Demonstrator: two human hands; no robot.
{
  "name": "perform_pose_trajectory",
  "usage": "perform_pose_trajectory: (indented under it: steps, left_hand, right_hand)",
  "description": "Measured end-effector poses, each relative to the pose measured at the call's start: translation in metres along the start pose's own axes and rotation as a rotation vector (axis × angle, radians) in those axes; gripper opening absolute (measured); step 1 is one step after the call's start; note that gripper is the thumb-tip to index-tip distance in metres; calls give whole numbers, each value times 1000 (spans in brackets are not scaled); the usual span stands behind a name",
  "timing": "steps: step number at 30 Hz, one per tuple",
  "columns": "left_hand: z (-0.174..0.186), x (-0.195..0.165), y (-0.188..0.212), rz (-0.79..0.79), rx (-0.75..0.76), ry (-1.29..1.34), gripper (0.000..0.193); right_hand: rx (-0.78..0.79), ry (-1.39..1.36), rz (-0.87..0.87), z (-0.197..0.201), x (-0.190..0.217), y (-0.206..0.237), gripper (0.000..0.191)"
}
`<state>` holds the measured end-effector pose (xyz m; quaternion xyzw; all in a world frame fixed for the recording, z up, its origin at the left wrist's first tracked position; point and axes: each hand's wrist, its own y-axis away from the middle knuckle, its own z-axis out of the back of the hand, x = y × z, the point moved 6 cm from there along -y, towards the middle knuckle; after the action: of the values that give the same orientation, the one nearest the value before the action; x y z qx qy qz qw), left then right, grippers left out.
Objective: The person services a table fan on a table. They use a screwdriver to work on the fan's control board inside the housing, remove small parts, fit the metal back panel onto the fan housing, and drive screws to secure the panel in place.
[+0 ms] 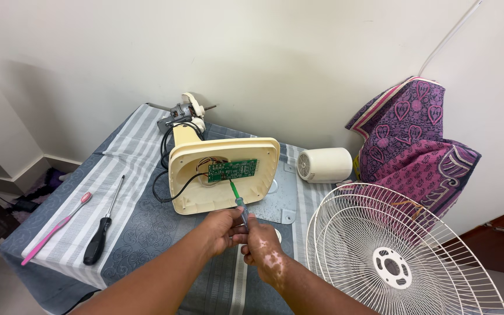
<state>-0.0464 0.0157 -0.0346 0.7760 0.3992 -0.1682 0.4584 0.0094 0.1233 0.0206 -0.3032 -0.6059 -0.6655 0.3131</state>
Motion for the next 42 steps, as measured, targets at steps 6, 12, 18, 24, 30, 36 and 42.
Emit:
perform_pose_trajectory:
  steps: [6, 12, 18, 24, 30, 36, 42]
  left_hand:
    - [-9, 2, -25, -1, -121, -75, 23]
    - [-21, -4, -46, 3, -105, -62, 31]
    - [-33, -10, -40, -14, -44, 26, 39]
    - [-34, 0, -39, -1, 6, 1, 39]
    - [-49, 14, -48, 12, 73, 17, 32]
    - [-42, 16, -38, -20, 3, 0, 28]
    - [-48, 16, -48, -14, -88, -63, 29]
  right_hand:
    - [-26, 106, 83, 21, 5, -23, 36]
    - [-25, 85, 79, 30, 19, -38, 37]
    - [34, 93, 76, 29, 26, -33, 50]
    - [23, 70, 43, 35, 16, -32, 60]
    - [6, 12, -6, 52, 8, -33, 67]
    - [43, 40, 35, 50, 6, -27, 57]
    - [-15, 153, 126, 64, 10, -43, 42]
